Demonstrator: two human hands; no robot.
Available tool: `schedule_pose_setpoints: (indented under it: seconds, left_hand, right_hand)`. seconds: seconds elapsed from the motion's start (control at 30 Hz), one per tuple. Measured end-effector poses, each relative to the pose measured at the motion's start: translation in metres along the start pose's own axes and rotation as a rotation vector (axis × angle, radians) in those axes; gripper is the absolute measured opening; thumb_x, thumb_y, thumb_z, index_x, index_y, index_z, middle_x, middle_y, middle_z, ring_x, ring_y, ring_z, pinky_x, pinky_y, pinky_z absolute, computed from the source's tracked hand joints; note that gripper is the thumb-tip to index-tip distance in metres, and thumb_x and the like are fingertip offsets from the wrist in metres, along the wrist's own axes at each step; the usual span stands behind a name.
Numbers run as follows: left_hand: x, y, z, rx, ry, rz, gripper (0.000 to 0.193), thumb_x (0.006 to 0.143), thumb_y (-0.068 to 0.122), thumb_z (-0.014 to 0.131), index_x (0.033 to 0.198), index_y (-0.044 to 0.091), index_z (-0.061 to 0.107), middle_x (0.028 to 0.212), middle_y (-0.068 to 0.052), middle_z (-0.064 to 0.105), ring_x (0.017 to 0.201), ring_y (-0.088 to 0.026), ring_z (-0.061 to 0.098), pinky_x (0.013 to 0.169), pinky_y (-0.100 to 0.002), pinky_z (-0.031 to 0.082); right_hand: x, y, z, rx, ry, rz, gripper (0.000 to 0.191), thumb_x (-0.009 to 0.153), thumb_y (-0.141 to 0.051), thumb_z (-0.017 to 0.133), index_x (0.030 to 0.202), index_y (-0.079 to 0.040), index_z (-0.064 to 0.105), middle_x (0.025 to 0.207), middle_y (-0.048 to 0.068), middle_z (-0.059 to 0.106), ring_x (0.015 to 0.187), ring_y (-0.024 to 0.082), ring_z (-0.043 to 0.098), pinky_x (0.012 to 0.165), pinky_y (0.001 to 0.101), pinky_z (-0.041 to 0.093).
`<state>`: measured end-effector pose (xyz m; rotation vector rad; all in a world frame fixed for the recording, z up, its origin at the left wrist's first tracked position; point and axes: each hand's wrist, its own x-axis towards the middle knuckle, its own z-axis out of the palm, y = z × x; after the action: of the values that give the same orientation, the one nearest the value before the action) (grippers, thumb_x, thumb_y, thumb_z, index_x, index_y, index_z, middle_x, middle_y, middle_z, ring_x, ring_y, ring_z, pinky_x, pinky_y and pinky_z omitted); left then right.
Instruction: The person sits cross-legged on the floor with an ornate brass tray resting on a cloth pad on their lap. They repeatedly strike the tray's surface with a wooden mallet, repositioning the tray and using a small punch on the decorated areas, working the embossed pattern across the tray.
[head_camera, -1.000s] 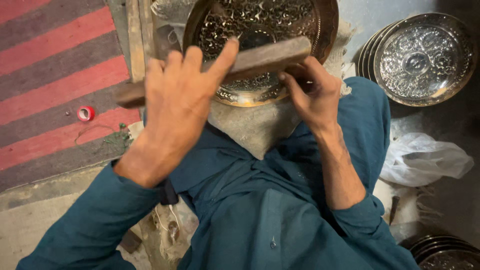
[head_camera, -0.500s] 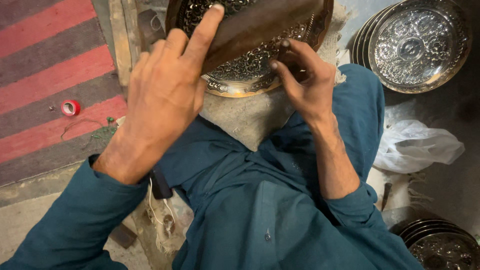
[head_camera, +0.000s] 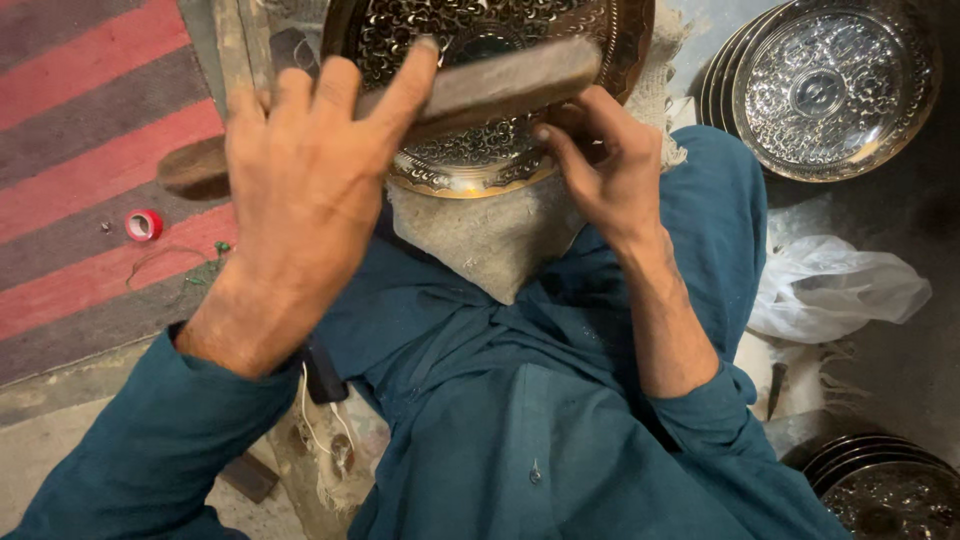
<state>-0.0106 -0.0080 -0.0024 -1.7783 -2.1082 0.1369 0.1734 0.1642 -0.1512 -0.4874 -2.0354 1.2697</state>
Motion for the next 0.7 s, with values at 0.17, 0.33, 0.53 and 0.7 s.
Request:
schedule_pose_setpoints:
  seconds: [0.17, 0.33, 0.53, 0.7]
  left_hand:
    - [0.000, 0.000, -0.001, -0.138, -0.019, -0.012, 0.079, 0.092, 0.001, 0.070, 0.162, 0.023, 0.043, 0.102, -0.008, 0.053, 0.092, -0.030, 0.059, 0.090, -0.049, 0.045]
    - [0.002, -0.001, -0.005, -0.393, -0.037, -0.086, 0.081, 0.086, -0.001, 0.068, 0.160, 0.017, 0.041, 0.105, -0.012, 0.054, 0.095, -0.035, 0.059, 0.085, -0.050, 0.047]
    - [0.007, -0.005, -0.016, -0.284, 0.015, 0.007, 0.072, 0.089, -0.002, 0.070, 0.154, 0.019, 0.046, 0.098, -0.009, 0.054, 0.092, -0.032, 0.059, 0.081, -0.047, 0.048]
    - [0.006, 0.005, -0.017, 0.013, -0.015, -0.020, 0.069, 0.092, 0.004, 0.073, 0.155, 0.024, 0.053, 0.100, -0.005, 0.055, 0.090, -0.028, 0.059, 0.080, -0.045, 0.048]
  right_hand:
    - [-0.002, 0.001, 0.003, 0.029, 0.027, 0.064, 0.035, 0.101, 0.005, 0.075, 0.134, -0.001, 0.063, 0.105, 0.007, 0.077, 0.093, 0.011, 0.071, 0.081, 0.0242, 0.059]
    - [-0.002, -0.001, 0.006, 0.046, 0.104, 0.072, 0.036, 0.102, 0.003, 0.076, 0.135, -0.002, 0.062, 0.106, 0.006, 0.077, 0.094, 0.009, 0.073, 0.079, 0.0234, 0.059]
    - [-0.001, -0.005, 0.005, 0.081, 0.055, 0.081, 0.030, 0.102, 0.005, 0.074, 0.130, 0.000, 0.064, 0.106, 0.006, 0.077, 0.095, 0.010, 0.074, 0.079, 0.0229, 0.059]
    - [0.001, -0.002, 0.002, 0.097, 0.026, 0.089, 0.026, 0.106, 0.006, 0.072, 0.130, -0.001, 0.064, 0.107, 0.008, 0.077, 0.094, 0.013, 0.074, 0.080, 0.0251, 0.059]
